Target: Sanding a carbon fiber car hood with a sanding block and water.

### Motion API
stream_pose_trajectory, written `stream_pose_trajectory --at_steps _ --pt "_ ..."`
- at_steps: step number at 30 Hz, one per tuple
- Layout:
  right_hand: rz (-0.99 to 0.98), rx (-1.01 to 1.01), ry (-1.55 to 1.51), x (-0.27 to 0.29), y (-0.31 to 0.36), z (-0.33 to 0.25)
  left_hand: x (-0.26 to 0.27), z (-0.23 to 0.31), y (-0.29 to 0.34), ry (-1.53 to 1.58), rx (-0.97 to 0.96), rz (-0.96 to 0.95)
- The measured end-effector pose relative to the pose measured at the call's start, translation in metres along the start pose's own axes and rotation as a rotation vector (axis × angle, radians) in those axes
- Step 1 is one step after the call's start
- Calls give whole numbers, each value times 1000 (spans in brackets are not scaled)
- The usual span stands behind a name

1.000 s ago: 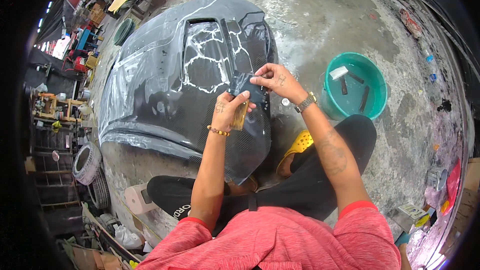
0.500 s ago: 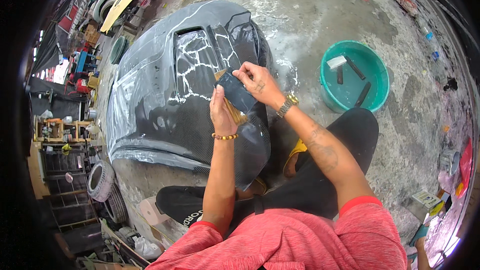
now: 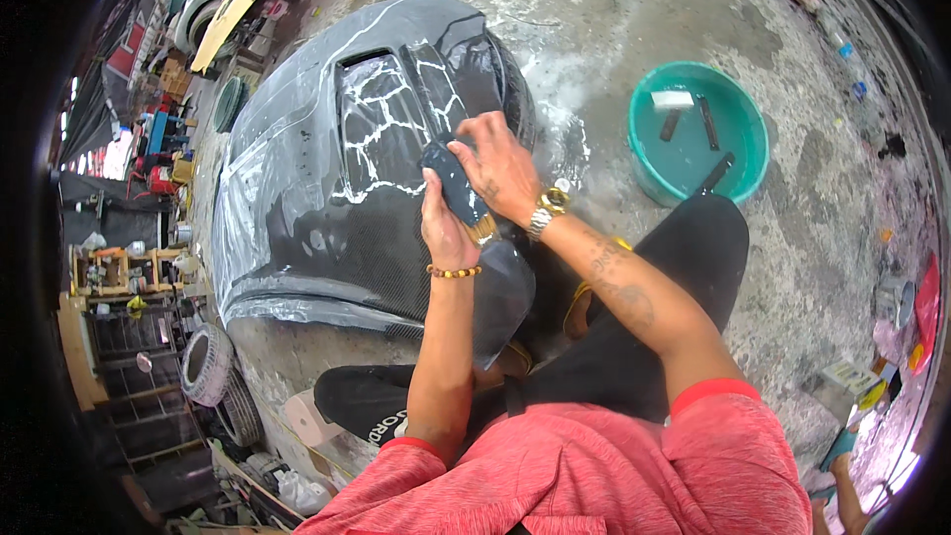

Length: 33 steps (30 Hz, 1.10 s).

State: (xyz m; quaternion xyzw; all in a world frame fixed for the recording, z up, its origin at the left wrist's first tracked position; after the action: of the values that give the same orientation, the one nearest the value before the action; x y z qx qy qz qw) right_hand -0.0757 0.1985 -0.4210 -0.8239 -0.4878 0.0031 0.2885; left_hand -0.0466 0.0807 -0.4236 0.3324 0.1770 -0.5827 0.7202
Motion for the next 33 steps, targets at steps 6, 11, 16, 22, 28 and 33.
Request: stream_pose_trajectory --at_steps 6,11,16,22,28,33 --pt "118 69 16 -23 23 1 15 19 5 -53 48 76" --pt "389 -503 4 -33 85 47 4 39 -65 -1241 -877 -92" --pt "153 -941 -116 -40 119 91 16 25 -70 -1786 -1090 -324" --pt "23 -792 -217 -52 128 61 73 8 32 -1931 -1064 -414" --pt "-3 -815 -255 -57 141 23 -1 75 -146 -1970 -1233 -149" --pt "-100 -910 -264 -34 139 31 25 48 -92 -1874 -1136 -285"
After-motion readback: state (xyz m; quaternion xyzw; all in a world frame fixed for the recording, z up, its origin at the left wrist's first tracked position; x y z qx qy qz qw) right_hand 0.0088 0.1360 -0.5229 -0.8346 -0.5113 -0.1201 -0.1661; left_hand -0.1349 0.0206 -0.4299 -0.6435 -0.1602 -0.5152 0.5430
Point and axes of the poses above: each hand's wrist, its own y-axis away from the middle knuckle, its own x-axis out of the back of the hand, z = x × y, the point moved 1 cm from there along -y, towards the middle knuckle, and after that the axes turned 13 degrees about z, right-handed, at the moved point
